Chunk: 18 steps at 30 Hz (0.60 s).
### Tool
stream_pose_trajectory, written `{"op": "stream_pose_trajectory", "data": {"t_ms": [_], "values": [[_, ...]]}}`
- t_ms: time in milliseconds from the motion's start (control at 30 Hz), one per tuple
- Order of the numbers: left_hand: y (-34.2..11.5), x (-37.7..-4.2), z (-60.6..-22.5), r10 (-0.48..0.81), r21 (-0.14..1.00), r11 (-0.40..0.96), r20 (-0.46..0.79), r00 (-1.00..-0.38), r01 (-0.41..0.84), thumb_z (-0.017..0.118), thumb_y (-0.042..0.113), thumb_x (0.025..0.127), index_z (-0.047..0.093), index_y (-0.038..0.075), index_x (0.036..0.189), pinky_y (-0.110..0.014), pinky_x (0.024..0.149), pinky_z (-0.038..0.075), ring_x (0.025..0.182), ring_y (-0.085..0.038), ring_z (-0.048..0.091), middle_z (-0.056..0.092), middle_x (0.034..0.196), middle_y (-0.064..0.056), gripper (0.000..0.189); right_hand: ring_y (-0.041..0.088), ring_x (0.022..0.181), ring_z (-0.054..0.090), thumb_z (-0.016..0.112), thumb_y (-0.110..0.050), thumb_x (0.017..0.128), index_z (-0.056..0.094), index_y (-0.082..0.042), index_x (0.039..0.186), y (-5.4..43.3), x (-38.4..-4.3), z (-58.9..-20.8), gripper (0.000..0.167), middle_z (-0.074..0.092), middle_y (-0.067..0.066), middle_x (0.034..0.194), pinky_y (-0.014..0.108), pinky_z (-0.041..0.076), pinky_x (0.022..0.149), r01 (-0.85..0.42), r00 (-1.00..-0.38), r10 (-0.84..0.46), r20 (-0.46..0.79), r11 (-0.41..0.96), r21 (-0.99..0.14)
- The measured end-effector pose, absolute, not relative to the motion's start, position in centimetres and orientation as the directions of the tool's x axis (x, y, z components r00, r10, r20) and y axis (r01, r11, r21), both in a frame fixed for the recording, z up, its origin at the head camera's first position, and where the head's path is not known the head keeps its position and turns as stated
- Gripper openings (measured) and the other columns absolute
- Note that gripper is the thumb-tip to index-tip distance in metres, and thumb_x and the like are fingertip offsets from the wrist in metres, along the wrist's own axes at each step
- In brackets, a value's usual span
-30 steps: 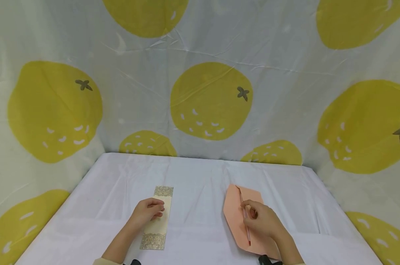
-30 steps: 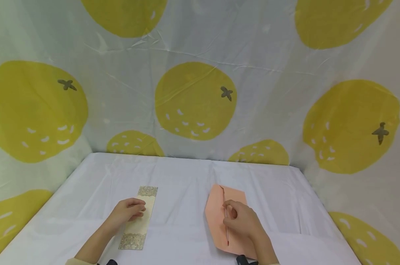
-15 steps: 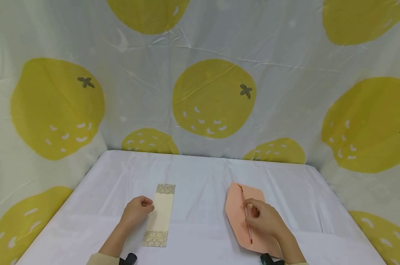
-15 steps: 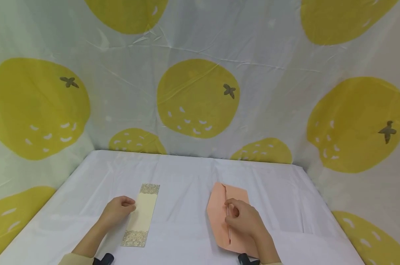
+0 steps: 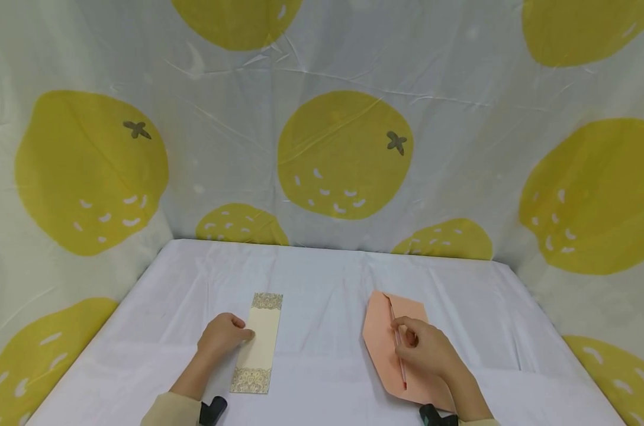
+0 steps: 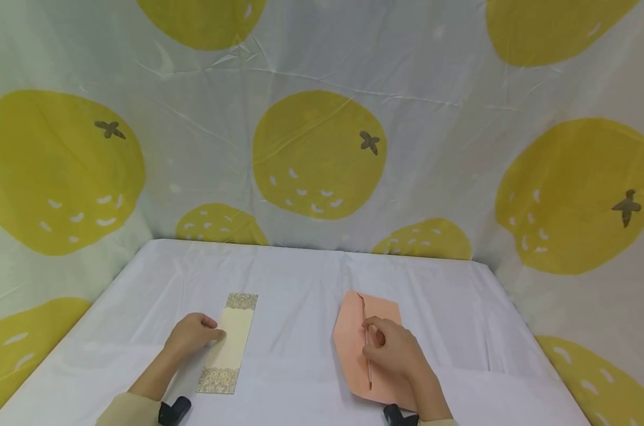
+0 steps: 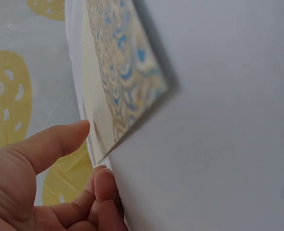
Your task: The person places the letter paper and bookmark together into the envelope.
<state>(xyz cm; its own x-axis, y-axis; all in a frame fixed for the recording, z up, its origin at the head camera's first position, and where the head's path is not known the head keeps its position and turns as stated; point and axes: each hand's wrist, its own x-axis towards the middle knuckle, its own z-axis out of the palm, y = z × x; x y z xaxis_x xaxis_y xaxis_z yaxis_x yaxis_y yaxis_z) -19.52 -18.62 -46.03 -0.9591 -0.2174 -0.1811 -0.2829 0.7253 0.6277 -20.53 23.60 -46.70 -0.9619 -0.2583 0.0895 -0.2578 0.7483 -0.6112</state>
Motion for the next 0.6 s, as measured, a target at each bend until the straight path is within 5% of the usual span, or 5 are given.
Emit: {"op": "stream_pose_trajectory", "data": {"t_ms": [600], "values": [[-17.7, -19.9, -45.8, -0.220, 0.626, 0.724, -0.188, -0.957, -0.289, 0.078, 0.017, 0.076, 0.064, -0.002, 0.087, -0.034, 0.057, 0.045, 0.069, -0.023, 0.057, 0.061, 0.079, -0.010, 0.026, 0.006, 0.056, 0.038, 0.068, -0.014, 0.075, 0.067, -0.020, 0.111, 23.5, -20.5, -46.8, 0.037, 0.044, -0.007, 0.063, 0.024, 0.032, 0.051, -0.230, -0.967, -0.247, 0.058, 0.759, -0.609]]}}
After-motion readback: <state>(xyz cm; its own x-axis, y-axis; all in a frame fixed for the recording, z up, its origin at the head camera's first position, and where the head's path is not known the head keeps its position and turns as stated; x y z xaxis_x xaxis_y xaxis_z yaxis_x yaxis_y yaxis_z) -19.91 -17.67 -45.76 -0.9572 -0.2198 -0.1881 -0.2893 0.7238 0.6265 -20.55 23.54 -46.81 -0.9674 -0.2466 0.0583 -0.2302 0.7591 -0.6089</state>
